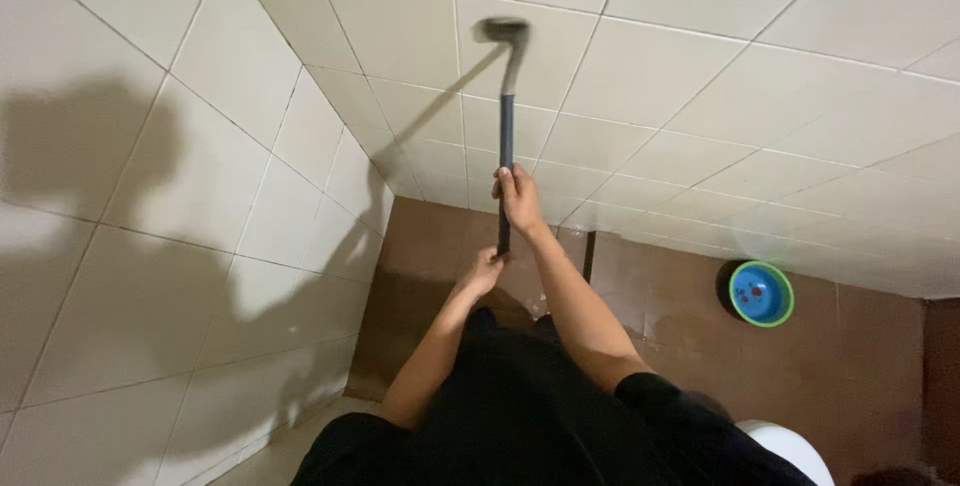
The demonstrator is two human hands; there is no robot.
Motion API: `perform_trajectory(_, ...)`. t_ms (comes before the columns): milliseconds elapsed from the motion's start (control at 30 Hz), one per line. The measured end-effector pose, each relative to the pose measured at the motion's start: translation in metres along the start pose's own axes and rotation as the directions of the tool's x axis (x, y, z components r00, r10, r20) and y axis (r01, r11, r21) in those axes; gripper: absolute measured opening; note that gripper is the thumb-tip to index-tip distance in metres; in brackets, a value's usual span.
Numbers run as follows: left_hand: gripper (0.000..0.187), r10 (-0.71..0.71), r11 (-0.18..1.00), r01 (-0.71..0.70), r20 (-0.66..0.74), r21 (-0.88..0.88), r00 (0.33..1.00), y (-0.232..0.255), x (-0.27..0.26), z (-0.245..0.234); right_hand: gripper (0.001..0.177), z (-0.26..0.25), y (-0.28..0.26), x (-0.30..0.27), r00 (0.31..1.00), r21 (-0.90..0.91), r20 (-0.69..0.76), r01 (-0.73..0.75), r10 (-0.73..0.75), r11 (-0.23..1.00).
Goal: The person holds a long grey rod with a curved end, walks across a bathroom, and picks up a folded cloth from the top of the toilet tank.
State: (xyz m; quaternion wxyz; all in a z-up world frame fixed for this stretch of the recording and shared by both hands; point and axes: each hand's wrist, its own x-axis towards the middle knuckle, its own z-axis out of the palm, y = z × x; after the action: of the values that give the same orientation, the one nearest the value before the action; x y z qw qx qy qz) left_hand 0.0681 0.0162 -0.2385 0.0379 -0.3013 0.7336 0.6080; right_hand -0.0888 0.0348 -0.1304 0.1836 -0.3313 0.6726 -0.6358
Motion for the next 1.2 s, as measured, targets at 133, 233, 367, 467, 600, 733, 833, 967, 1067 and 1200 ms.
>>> perform_trajectory(133,0.021,0.004,1.000,-0.005,-0.173,-0.002,0.985,0.010,0.013,-0.007,0.032,-0.016,-0.008,0.013,0.987,0.215,-0.058,-0.136,0.152,0.967)
perform_trajectory(233,0.021,0.279,0.958,-0.256,-0.204,0.131,0.938,0.014,0.014,-0.003,0.029,-0.029,-0.018,0.007,0.995,0.228,-0.084,-0.024,0.044,0.973)
perform_trajectory(367,0.011,0.419,0.902,-0.385,-0.184,0.196,0.889,0.036,0.003,0.007,0.029,-0.041,-0.036,0.006,0.993,0.208,-0.104,-0.031,0.054,0.978)
perform_trajectory(467,0.008,0.313,0.937,-0.282,-0.133,0.206,0.941,0.065,-0.008,0.006,0.031,-0.047,-0.048,0.003,0.995,0.223,-0.096,0.004,0.018,0.975)
perform_trajectory(600,0.015,0.078,0.992,-0.064,-0.130,0.112,0.988,0.106,-0.003,0.000,0.031,-0.056,-0.080,0.023,0.994,0.208,-0.107,0.039,-0.016,0.977)
perform_trajectory(733,0.007,0.590,0.807,-0.556,-0.269,0.197,0.761,0.152,-0.004,-0.016,0.033,-0.066,-0.130,0.049,0.989,0.256,-0.120,0.114,-0.086,0.960)
perform_trajectory(833,0.010,0.669,0.743,-0.629,-0.290,0.230,0.685,0.199,-0.017,-0.027,0.033,-0.076,-0.170,0.063,0.985,0.312,-0.090,0.170,-0.149,0.935)
perform_trajectory(967,0.023,0.773,0.618,-0.766,-0.315,0.179,0.550,0.234,-0.039,-0.036,0.036,-0.091,-0.197,0.074,0.969,0.306,-0.087,0.249,-0.233,0.919)
perform_trajectory(1067,0.027,0.783,0.608,-0.773,-0.294,0.182,0.547,0.232,-0.041,-0.037,0.037,-0.094,-0.193,0.074,0.962,0.271,-0.060,0.271,-0.265,0.924)
perform_trajectory(1200,0.025,0.755,0.653,-0.717,-0.273,0.242,0.596,0.199,-0.030,-0.026,0.036,-0.087,-0.171,0.061,0.969,0.239,-0.027,0.243,-0.244,0.940)
